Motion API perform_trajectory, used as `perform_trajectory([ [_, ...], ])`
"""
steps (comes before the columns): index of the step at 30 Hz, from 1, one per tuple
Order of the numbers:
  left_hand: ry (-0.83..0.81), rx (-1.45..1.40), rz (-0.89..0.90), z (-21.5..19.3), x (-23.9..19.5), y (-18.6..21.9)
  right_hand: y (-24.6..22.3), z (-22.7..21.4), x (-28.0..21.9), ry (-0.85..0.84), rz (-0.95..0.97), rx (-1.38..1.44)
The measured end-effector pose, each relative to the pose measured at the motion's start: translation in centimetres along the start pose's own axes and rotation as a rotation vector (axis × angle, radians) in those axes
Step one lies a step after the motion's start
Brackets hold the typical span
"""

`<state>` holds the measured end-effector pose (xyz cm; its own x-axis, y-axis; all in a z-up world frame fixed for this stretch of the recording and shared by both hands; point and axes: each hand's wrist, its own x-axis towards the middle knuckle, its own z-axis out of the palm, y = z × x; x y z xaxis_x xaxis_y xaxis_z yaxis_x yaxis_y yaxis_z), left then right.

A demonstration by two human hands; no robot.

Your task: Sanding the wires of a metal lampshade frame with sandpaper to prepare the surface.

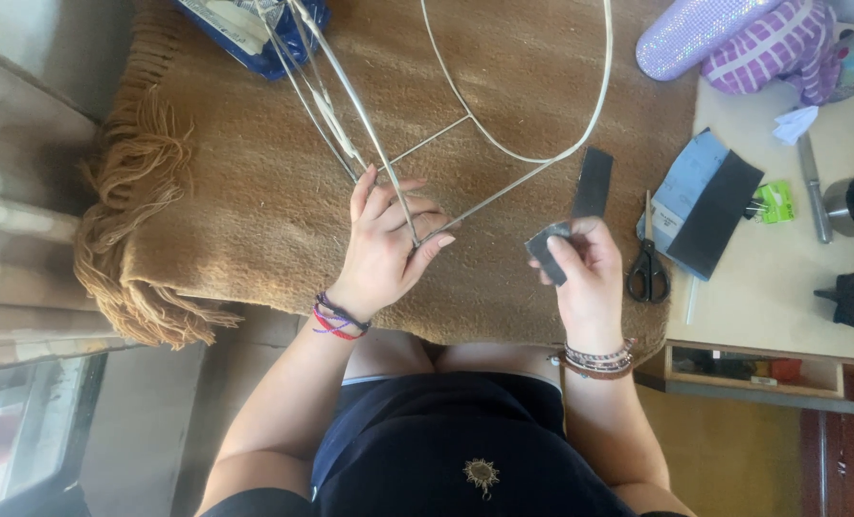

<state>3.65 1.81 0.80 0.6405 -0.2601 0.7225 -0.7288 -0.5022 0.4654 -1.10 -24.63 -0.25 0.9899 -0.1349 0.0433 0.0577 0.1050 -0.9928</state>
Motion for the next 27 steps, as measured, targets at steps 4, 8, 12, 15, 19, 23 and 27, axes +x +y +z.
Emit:
perform_trajectory([
  [4,-0.015,0.018,0.01,0.3,-0.3,0.2,1.4,0.0,2.0,0.232,-0.238,-0.126],
  [8,-0.023,0.01,0.009,0.6,-0.7,0.1,-2.2,3.5,3.0,0.358,-0.868,-0.627],
  [12,-0.016,-0.006,0.008,0.4,-0.5,0.4,-0.5,6.9,2.8,0.227,-1.014,-0.802],
  [15,0.007,-0.018,0.007,0.6,-0.8,0.0,1.0,6.6,3.2,0.03,-1.062,-0.861],
  [19,0.008,-0.06,-0.013,0.9,-1.0,0.3,1.3,3.3,5.7,0.081,-1.157,-0.941],
  [23,0.016,-0.073,-0.022,0.6,-0.8,0.1,0.8,6.9,1.2,0.012,-1.132,-1.004],
  [27,0.018,-0.098,-0.024,0.6,-0.6,0.4,4.8,-1.1,7.6,0.168,-1.233,-1.078],
])
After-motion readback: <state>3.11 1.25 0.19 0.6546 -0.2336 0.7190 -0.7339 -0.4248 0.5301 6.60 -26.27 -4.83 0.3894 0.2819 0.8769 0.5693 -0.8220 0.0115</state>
